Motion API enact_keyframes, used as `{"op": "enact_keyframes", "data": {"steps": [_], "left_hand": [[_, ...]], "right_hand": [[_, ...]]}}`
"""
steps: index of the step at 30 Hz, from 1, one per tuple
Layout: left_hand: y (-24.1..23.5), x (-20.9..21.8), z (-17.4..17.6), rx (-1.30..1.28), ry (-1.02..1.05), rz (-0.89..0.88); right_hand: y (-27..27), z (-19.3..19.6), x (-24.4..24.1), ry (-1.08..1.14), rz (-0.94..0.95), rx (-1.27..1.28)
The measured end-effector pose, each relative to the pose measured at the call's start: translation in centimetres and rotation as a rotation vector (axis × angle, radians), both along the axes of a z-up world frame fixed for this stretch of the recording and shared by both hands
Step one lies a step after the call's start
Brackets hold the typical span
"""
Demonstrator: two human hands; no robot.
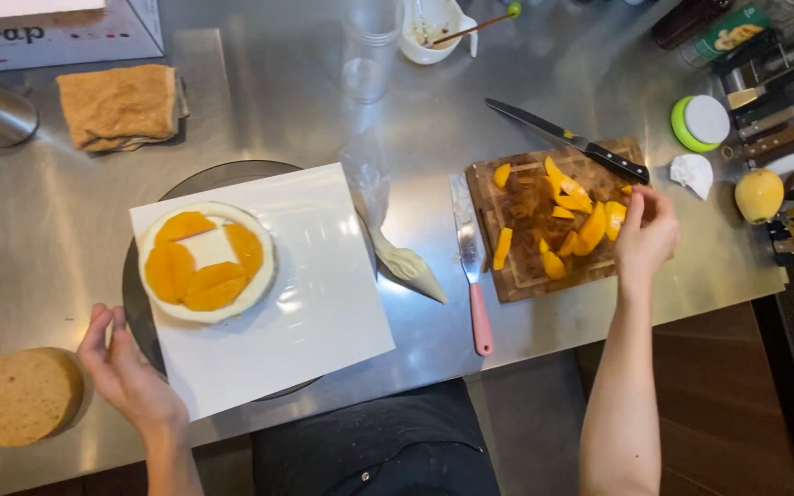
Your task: The person assembles a layered cake on a turntable. They spread cream on a sponge layer with a spatula, place another sponge layer on top, pipe cream from a piping bag onto the cake, spread it, then arrange cut mango slices by hand over the cream filling. They briefly open a refrigerator to retrieve the piping bag.
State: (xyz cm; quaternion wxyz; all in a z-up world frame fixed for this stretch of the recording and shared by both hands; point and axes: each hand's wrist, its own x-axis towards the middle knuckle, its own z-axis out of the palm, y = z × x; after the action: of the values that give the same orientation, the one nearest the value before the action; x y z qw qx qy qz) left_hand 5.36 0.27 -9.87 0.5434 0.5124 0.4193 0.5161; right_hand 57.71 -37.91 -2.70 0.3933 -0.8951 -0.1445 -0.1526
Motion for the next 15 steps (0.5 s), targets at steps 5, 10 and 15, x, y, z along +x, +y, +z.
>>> {"op": "enact_keyframes", "data": {"steps": [5,10,15], "left_hand": [[-0.2,-0.3,-0.5,0.041,0.059,0.011],[-0.7,-0.5,-0.8,0.084,0.111,0.037],[-1.4,-1.1,-1.9,0.135,0.178,0.07]], "right_hand": [[-12.8,-10.8,11.1,0.137,-0.104,-0.264],[-11.3,-12.9,14.3,0.217,-0.115,-0.383],[-9.6,-14.5,15.9,0.279,-0.155,-0.574]]}}
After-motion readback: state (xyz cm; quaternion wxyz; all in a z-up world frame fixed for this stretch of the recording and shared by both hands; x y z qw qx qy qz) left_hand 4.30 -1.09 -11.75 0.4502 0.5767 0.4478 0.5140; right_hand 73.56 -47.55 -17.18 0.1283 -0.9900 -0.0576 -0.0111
